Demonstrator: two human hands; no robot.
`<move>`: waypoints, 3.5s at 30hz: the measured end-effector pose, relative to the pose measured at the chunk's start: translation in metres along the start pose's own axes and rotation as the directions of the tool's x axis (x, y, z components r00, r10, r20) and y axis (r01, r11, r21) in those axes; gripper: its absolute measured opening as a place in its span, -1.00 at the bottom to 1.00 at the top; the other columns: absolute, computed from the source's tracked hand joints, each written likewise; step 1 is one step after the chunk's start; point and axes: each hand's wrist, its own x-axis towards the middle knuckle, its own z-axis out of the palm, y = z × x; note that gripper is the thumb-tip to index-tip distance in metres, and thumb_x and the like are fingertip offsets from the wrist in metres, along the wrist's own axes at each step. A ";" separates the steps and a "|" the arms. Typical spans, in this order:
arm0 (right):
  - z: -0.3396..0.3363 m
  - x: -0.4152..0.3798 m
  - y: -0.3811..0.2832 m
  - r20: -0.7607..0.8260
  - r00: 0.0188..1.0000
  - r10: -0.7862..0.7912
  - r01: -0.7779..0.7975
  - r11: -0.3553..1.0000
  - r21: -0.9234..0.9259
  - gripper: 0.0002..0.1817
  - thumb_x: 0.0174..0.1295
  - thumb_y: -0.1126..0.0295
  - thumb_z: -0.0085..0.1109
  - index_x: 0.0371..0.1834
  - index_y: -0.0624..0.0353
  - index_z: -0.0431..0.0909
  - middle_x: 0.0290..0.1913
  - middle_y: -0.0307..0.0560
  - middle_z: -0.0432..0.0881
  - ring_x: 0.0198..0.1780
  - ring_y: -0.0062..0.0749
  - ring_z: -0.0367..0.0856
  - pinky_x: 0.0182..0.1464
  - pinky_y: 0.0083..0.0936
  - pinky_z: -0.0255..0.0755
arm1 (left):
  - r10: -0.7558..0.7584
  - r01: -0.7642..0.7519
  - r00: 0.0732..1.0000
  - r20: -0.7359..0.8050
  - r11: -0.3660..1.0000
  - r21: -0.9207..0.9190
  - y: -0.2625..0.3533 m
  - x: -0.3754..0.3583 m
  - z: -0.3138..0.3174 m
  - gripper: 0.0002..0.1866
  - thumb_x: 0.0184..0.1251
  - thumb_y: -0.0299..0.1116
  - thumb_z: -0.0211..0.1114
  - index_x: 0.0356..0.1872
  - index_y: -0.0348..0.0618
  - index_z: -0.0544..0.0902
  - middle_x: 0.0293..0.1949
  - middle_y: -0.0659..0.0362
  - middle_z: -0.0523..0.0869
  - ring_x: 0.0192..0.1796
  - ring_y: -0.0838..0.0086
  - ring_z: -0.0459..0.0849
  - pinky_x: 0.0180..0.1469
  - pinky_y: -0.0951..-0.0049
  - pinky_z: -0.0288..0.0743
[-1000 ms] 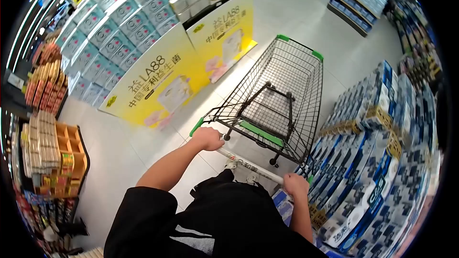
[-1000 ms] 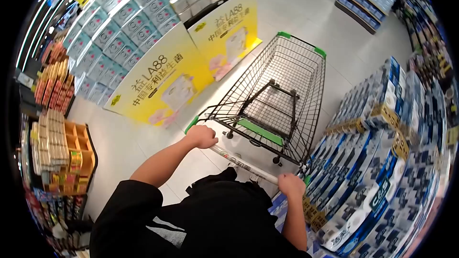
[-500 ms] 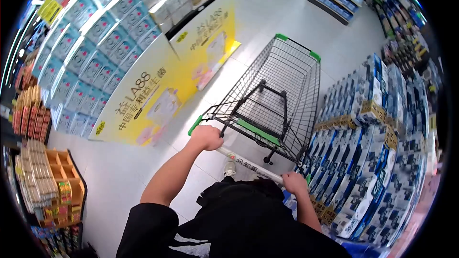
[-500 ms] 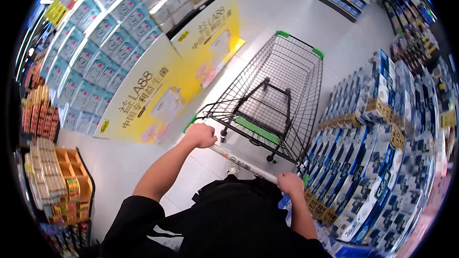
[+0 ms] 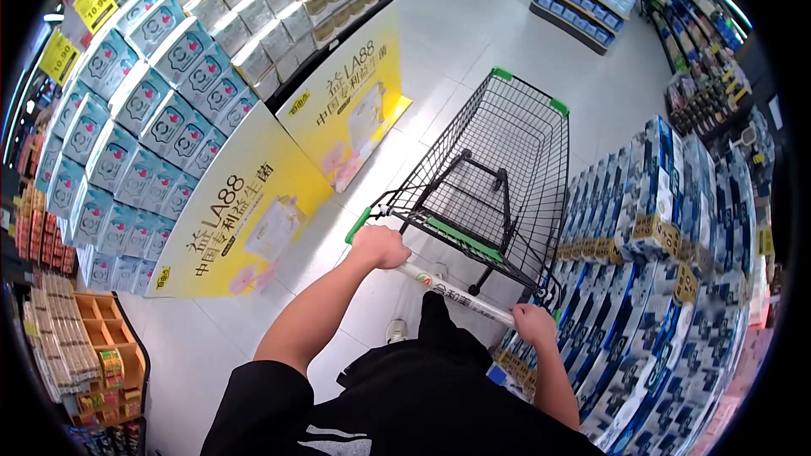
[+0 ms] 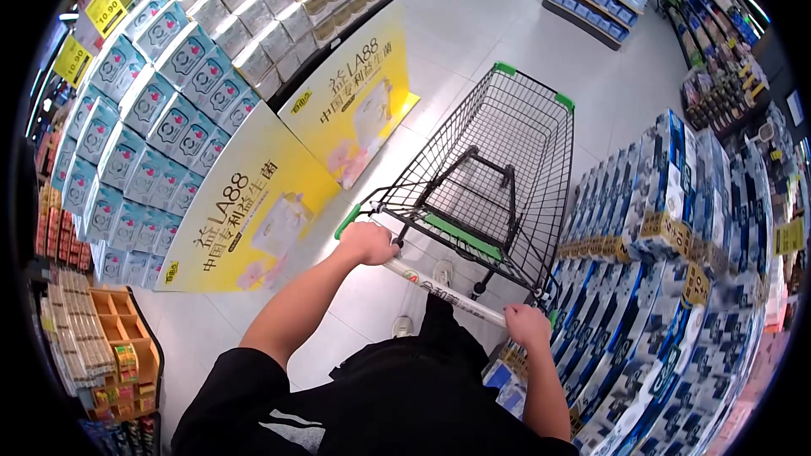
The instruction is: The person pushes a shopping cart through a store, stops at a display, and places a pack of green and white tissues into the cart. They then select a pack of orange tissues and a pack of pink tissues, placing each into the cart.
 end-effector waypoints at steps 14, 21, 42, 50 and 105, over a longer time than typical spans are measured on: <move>-0.074 0.135 -0.023 0.161 0.970 -0.183 0.192 0.981 -0.042 -0.50 0.41 0.09 -0.23 0.09 -0.12 0.77 0.09 0.12 0.75 0.15 0.08 0.69 0.24 -0.08 0.53 | -0.142 0.142 0.987 0.079 0.990 -0.005 -0.019 0.125 -0.084 -0.29 0.41 0.38 -0.01 0.11 0.04 0.80 0.20 0.05 0.76 0.25 0.09 0.70 0.28 0.07 0.53; -0.117 0.156 -0.064 0.164 0.949 -0.270 0.276 0.961 -0.011 -0.59 0.40 0.23 -0.13 -0.03 0.11 0.76 0.08 0.06 0.77 0.09 0.11 0.75 0.08 0.03 0.65 | -0.163 0.154 0.967 -0.196 0.986 -0.064 -0.046 0.164 -0.114 -0.42 0.40 0.22 0.10 -0.22 -0.10 0.83 -0.11 -0.08 0.84 -0.01 0.01 0.80 0.07 0.02 0.66; -0.115 0.164 -0.111 0.123 0.992 0.015 -0.049 0.960 0.275 -0.47 0.33 0.05 -0.14 0.08 0.06 0.77 0.15 0.12 0.75 0.17 0.06 0.73 0.22 -0.04 0.58 | 0.017 -0.029 0.999 0.046 0.965 0.261 -0.059 0.240 -0.189 -0.43 0.38 0.17 0.08 0.12 0.03 0.80 0.18 -0.09 0.75 0.24 0.01 0.70 0.32 0.06 0.54; -0.119 0.171 -0.098 0.056 0.995 0.079 -0.092 0.955 0.284 -0.47 0.35 0.01 -0.13 0.18 -0.09 0.73 0.14 0.09 0.76 0.15 0.06 0.72 0.23 -0.05 0.57 | -0.027 -0.042 0.969 0.245 0.961 0.272 -0.044 0.279 -0.194 -0.32 0.45 0.22 0.02 0.30 -0.08 0.69 0.39 -0.07 0.60 0.45 0.04 0.54 0.47 0.08 0.39; -0.189 0.333 -0.127 -0.052 0.974 -0.219 0.225 0.933 0.280 -0.59 0.32 0.22 0.07 0.07 0.19 0.77 -0.19 0.21 0.80 -0.18 -0.07 0.81 -0.04 -0.28 0.65 | -0.001 -0.105 0.942 -0.337 0.949 -0.297 -0.105 0.258 -0.254 -0.73 0.11 -0.26 0.26 -0.30 -0.12 0.86 -0.22 -0.01 0.87 -0.12 0.13 0.86 -0.09 0.15 0.69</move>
